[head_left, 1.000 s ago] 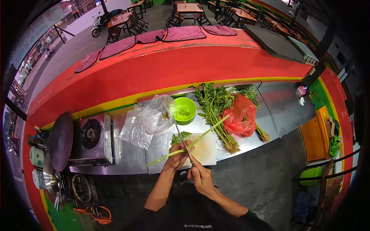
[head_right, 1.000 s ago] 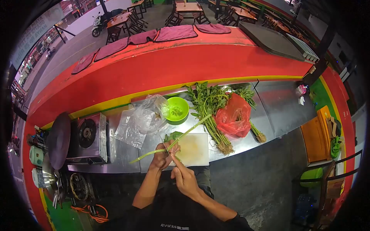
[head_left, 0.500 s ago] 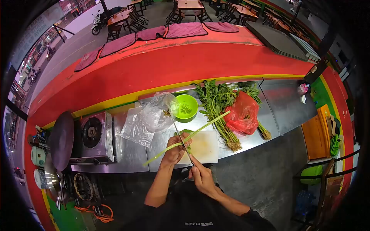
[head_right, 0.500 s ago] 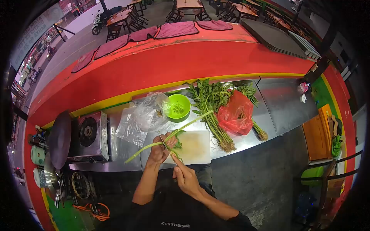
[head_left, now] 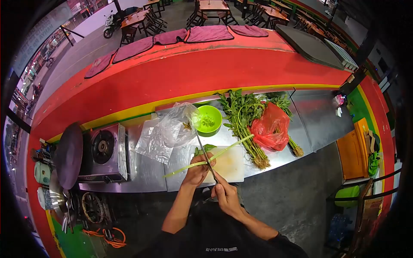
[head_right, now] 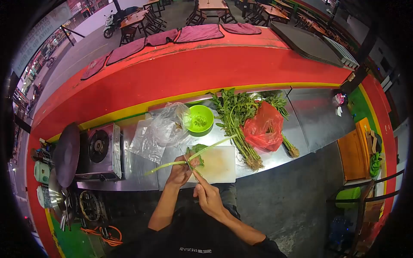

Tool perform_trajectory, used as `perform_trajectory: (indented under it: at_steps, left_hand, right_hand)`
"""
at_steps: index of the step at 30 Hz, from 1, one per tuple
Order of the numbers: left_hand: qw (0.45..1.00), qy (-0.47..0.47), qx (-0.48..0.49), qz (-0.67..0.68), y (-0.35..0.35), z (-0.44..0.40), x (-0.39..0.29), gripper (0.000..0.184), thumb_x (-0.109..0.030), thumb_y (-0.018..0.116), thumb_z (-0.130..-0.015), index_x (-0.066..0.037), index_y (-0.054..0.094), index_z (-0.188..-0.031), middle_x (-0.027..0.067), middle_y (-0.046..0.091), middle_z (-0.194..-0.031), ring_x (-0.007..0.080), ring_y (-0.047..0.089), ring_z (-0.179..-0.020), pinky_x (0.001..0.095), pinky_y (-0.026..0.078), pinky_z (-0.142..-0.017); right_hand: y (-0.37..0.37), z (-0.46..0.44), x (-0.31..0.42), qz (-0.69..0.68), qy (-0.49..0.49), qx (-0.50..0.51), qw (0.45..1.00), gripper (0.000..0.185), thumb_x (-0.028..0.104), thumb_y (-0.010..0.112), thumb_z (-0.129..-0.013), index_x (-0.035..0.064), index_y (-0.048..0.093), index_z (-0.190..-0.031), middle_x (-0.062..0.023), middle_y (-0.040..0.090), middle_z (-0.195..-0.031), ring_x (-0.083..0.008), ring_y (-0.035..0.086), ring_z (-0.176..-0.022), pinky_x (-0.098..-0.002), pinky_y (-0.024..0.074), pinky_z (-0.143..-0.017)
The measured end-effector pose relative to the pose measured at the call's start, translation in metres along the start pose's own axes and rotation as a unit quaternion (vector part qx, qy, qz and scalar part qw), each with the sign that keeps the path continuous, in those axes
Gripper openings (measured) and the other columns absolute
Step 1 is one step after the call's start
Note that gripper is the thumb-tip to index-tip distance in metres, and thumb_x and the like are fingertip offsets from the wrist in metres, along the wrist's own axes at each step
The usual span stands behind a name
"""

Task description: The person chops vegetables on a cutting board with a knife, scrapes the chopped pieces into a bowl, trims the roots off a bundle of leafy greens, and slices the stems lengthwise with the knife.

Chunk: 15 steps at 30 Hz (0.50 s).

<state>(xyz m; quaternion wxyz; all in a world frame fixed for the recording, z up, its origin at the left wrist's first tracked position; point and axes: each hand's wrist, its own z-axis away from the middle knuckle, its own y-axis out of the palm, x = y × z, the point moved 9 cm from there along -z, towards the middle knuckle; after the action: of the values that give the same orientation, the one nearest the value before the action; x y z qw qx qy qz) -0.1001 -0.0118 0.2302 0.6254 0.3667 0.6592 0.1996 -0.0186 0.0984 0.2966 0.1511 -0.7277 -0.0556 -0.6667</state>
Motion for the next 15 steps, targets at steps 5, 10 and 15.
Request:
perform_trajectory:
  at_steps: [5,10,15]
  left_hand:
    - [1.0,0.005,0.01,0.0,0.003,0.003,-0.003,0.025,-0.027,0.08,-0.084,-0.008,0.063,-0.082,0.0008,0.053,-0.088,0.0132,0.049,-0.087,0.0239,0.038,-0.074]
    - [1.0,-0.005,0.018,-0.014,0.009,0.008,-0.006,0.024,-0.023,0.08,-0.084,-0.008,0.063,-0.079,0.0003,0.053,-0.086,0.0131,0.049,-0.085,0.0239,0.039,-0.072]
    - [0.999,-0.006,0.04,-0.007,0.013,0.012,0.001,0.02,-0.02,0.077,-0.087,-0.009,0.062,-0.077,-0.0006,0.051,-0.084,0.0133,0.049,-0.084,0.0246,0.04,-0.07]
  right_hand:
    - [0.002,0.001,0.004,0.002,0.01,0.009,1.0,0.044,0.014,0.045,-0.106,0.0041,0.043,-0.149,-0.007,0.058,-0.068,-0.0144,0.057,-0.063,-0.0286,0.0487,-0.064]
    - [0.002,0.001,0.006,-0.01,-0.035,-0.013,0.999,0.043,0.016,0.042,-0.106,0.006,0.045,-0.149,-0.0024,0.06,-0.066,-0.0058,0.047,-0.052,-0.0229,0.0406,-0.051]
    - [0.0,0.003,0.011,-0.01,-0.037,-0.015,0.999,0.043,0.016,0.042,-0.107,0.0062,0.045,-0.148,-0.0028,0.06,-0.066,-0.006,0.047,-0.053,-0.0228,0.0408,-0.051]
